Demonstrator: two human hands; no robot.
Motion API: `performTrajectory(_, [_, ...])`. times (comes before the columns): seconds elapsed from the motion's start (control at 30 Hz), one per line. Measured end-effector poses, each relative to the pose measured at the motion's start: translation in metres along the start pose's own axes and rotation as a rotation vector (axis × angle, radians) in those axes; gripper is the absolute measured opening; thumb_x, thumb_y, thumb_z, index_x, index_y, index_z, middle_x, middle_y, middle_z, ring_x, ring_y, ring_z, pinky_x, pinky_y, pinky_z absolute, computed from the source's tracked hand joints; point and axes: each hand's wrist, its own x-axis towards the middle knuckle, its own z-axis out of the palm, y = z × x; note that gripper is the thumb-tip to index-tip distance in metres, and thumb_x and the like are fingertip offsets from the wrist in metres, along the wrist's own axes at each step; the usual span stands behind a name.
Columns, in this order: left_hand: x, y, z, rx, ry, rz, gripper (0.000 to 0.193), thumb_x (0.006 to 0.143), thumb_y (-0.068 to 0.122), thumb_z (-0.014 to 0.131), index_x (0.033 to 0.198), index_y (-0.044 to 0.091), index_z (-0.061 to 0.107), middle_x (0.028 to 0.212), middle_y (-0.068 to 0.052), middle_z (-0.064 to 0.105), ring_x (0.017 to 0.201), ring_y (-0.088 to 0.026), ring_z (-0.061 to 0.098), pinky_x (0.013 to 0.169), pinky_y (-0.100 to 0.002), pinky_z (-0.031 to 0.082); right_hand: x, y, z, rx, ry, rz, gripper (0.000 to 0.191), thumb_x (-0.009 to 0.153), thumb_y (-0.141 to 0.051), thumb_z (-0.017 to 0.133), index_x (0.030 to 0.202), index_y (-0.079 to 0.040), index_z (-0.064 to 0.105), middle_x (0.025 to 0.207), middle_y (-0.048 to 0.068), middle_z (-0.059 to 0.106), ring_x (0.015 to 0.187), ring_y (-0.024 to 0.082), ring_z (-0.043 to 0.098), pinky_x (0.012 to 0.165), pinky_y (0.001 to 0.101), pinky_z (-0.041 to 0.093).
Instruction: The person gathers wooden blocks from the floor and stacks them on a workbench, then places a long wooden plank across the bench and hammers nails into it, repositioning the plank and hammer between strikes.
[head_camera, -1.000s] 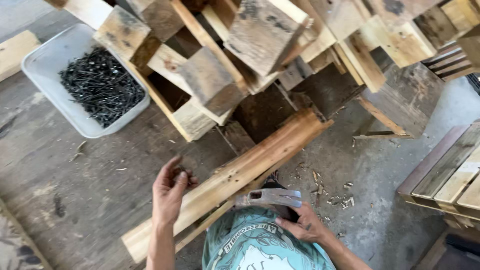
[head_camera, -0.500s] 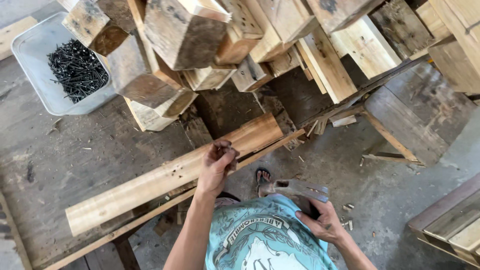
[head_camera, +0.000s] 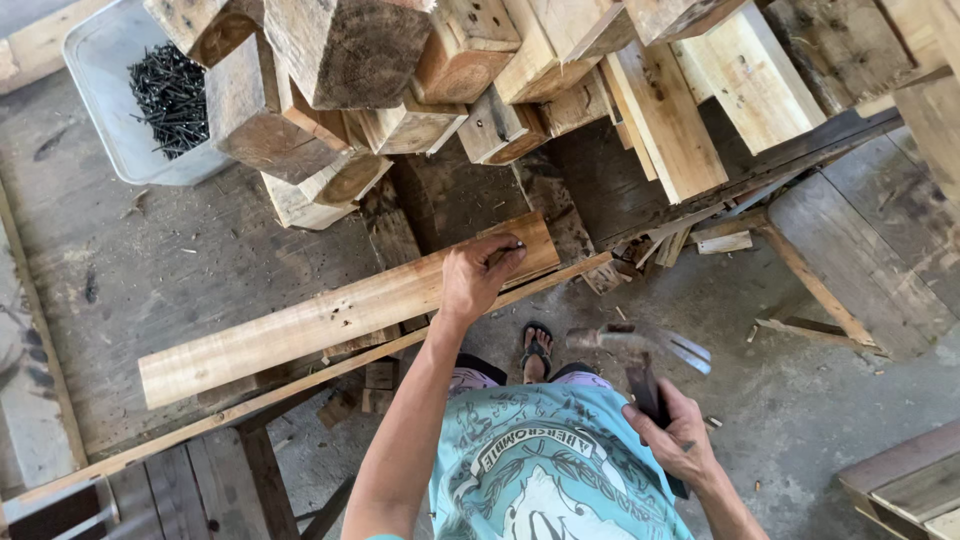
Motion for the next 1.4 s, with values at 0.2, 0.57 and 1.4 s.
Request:
performTrajectory(0.2, [-0.002, -0.009, 0.002, -0.071, 0.041, 0.068, 0.021, 0.090, 0.021, 0.077, 0.105, 0.005, 0.077, 0.087, -0.010, 0.079, 0.072, -0.015, 0.077, 0.062, -0.029, 0.058, 0.017, -0.035, -0.004, 0.049, -0.066, -0.106, 0.022, 0.089, -0.016, 0.069, 0.105, -0.004, 0.060, 0.066, 0.001, 0.062, 0.054, 0.010, 0.060, 0.049, 0.0276, 0.050])
performTrajectory(0.57, [-0.005, -0.014, 0.003, -0.018, 0.037, 0.136, 0.016, 0.088, 0.019, 0.079, 0.100, 0.010, 0.079, 0.096, -0.007, 0.079, 0.083, -0.023, 0.077, 0.071, -0.033, 0.059, 0.032, -0.163, -0.002, -0.232, 0.142, -0.681, 0.042, 0.098, -0.016, 0.065, 0.133, 0.002, 0.049, 0.084, 0.004, 0.064, 0.064, 0.013, 0.060, 0.058, 0.0289, 0.050])
performTrajectory(1.4, [-0.008, -0.005, 0.003, 0.056, 0.053, 0.171, 0.018, 0.085, 0.019, 0.079, 0.100, 0.009, 0.080, 0.105, -0.006, 0.079, 0.088, -0.022, 0.077, 0.075, -0.034, 0.062, 0.070, -0.157, 0.003, -0.383, 0.048, -0.532, 0.041, 0.098, -0.014, 0.067, 0.135, -0.004, 0.052, 0.087, 0.014, 0.063, 0.075, 0.026, 0.063, 0.064, 0.0347, 0.052])
